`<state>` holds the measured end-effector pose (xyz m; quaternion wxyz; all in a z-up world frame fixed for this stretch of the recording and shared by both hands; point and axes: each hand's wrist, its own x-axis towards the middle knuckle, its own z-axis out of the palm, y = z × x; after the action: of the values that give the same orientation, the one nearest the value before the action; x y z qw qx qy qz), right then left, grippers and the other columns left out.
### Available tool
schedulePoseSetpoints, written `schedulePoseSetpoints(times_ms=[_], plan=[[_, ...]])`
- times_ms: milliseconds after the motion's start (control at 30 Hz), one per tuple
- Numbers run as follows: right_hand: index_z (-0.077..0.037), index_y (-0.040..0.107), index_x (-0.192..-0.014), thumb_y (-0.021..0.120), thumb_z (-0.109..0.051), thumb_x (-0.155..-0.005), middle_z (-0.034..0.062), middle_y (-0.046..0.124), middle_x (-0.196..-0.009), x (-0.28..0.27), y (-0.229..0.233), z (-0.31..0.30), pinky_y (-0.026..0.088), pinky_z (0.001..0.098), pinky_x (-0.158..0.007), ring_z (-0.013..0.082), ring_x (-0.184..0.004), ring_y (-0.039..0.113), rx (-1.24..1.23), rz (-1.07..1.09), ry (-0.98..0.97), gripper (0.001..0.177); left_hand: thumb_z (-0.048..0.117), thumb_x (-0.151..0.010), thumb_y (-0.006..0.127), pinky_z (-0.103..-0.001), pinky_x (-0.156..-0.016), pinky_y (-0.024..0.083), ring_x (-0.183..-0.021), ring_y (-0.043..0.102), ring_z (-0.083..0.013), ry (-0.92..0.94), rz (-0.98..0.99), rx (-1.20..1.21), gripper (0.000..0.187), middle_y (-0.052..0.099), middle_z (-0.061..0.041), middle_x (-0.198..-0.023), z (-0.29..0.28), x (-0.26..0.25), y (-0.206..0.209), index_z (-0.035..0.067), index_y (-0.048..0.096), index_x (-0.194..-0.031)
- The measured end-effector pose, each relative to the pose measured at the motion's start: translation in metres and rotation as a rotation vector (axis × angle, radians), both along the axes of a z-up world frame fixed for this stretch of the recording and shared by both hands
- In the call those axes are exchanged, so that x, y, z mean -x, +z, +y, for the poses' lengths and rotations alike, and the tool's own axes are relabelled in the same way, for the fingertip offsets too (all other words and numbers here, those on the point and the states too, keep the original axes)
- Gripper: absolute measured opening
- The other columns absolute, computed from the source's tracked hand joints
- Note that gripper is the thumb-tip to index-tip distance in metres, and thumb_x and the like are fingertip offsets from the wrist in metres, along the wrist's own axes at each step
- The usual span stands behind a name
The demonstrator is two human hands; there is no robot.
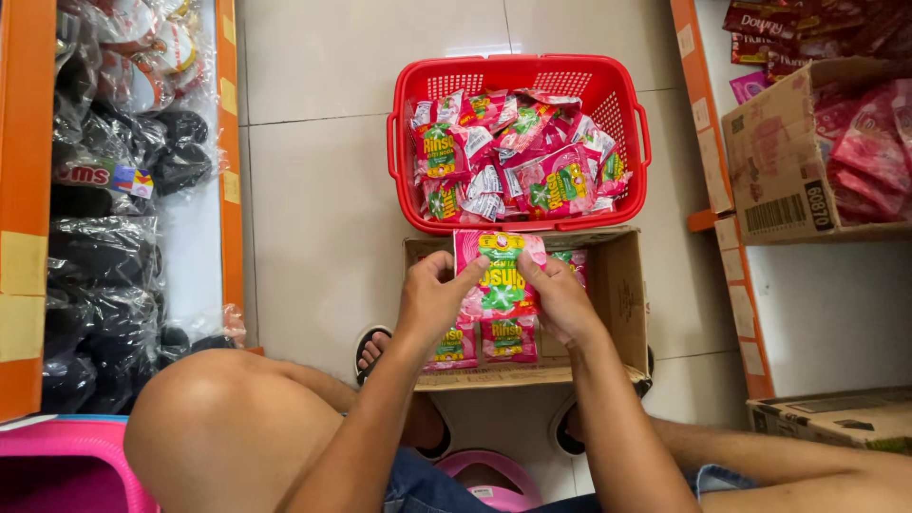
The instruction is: The person takes small pink snack packets from a red basket and places them into a cardboard box. They repeatedly pick up packets, fold the top edges, and arrange them in neat rows inside the box.
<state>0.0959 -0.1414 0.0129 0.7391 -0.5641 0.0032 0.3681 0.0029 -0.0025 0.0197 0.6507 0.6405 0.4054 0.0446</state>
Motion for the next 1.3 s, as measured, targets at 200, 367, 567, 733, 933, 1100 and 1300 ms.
schedulePoseSetpoints(times_ms=[200, 367, 567, 733, 933, 1100, 1300], plan=[[-0.004, 0.069, -0.076, 0.076, -0.022, -0.095, -0.0005, 0.055, -0.060, -0.016, -0.068, -0.024, 0.044, 0.0196, -0.041, 0.0079, -0.043, 0.048, 0.148, -0.072, 0.092, 0.027, 0.031, -0.091, 0.077, -0.030, -0.069, 0.050, -0.072, 0.061, -0.0133, -0.054, -0.051, -0.077, 0.023, 0.073, -0.010, -0.073, 0.002, 0.000, 0.001, 0.010, 0.074, -0.082], [-0.002, 0.072, -0.076, 0.087, -0.020, -0.086, 0.0033, 0.058, -0.062, -0.013, -0.084, -0.021, 0.044, 0.0216, -0.045, 0.0068, -0.043, 0.048, 0.154, -0.124, -0.020, 0.025, 0.047, -0.087, 0.082, -0.034, -0.073, 0.052, -0.073, 0.066, -0.0200, -0.070, -0.011, -0.056, 0.043, 0.074, -0.012, -0.080, 0.000, 0.003, 0.004, 0.005, 0.074, -0.092], [-0.002, 0.066, -0.090, 0.086, -0.021, -0.084, 0.0092, 0.063, -0.070, -0.012, -0.075, -0.024, 0.054, 0.0254, -0.046, 0.0149, -0.049, 0.061, 0.146, 0.080, 0.037, 0.028, 0.014, -0.076, 0.093, -0.042, -0.086, 0.059, -0.098, 0.072, -0.0404, -0.041, -0.054, 0.084, 0.075, 0.070, -0.028, -0.112, 0.000, 0.001, 0.006, -0.005, 0.056, -0.138], [-0.003, 0.057, -0.142, 0.079, -0.026, -0.087, 0.0147, 0.066, -0.123, -0.028, -0.040, -0.031, 0.064, 0.0368, -0.082, 0.0204, -0.105, 0.064, 0.159, -0.086, 0.089, 0.064, 0.001, -0.077, 0.085, -0.047, -0.088, 0.060, -0.111, 0.069, -0.0478, -0.112, -0.027, -0.080, 0.071, 0.068, -0.030, -0.122, 0.000, 0.000, 0.039, 0.002, 0.057, -0.142], [-0.008, 0.043, -0.156, 0.080, -0.001, -0.078, 0.0237, 0.066, -0.114, -0.025, -0.010, -0.029, 0.067, 0.0427, -0.075, 0.0291, -0.092, 0.066, 0.160, -0.179, 0.351, 0.087, 0.005, -0.075, 0.079, -0.043, -0.083, 0.060, -0.110, 0.070, -0.0423, -0.307, 0.029, -0.072, 0.085, 0.068, -0.031, -0.126, -0.009, -0.001, 0.044, 0.012, 0.049, -0.154], [0.000, 0.065, -0.115, 0.082, 0.009, -0.075, 0.0174, 0.075, -0.099, -0.026, -0.082, -0.036, 0.066, 0.0441, -0.072, 0.0302, -0.083, 0.077, -0.131, 0.060, -0.055, 0.045, 0.023, -0.089, 0.081, -0.034, -0.070, 0.061, -0.085, 0.074, -0.0329, -0.411, 0.059, -0.060, 0.048, 0.075, -0.025, -0.105, -0.009, -0.007, 0.001, 0.001, 0.068, -0.130], [-0.002, 0.063, -0.121, 0.079, 0.004, -0.081, 0.0139, 0.076, -0.097, -0.021, -0.088, -0.046, 0.067, 0.0424, -0.064, 0.0273, -0.077, 0.076, -0.140, 0.127, -0.019, 0.043, 0.021, -0.095, 0.075, -0.036, -0.066, 0.056, -0.072, 0.067, -0.0320, -0.474, 0.030, -0.151, 0.037, 0.070, -0.024, -0.089, -0.016, -0.011, 0.011, -0.009, 0.067, -0.115]])
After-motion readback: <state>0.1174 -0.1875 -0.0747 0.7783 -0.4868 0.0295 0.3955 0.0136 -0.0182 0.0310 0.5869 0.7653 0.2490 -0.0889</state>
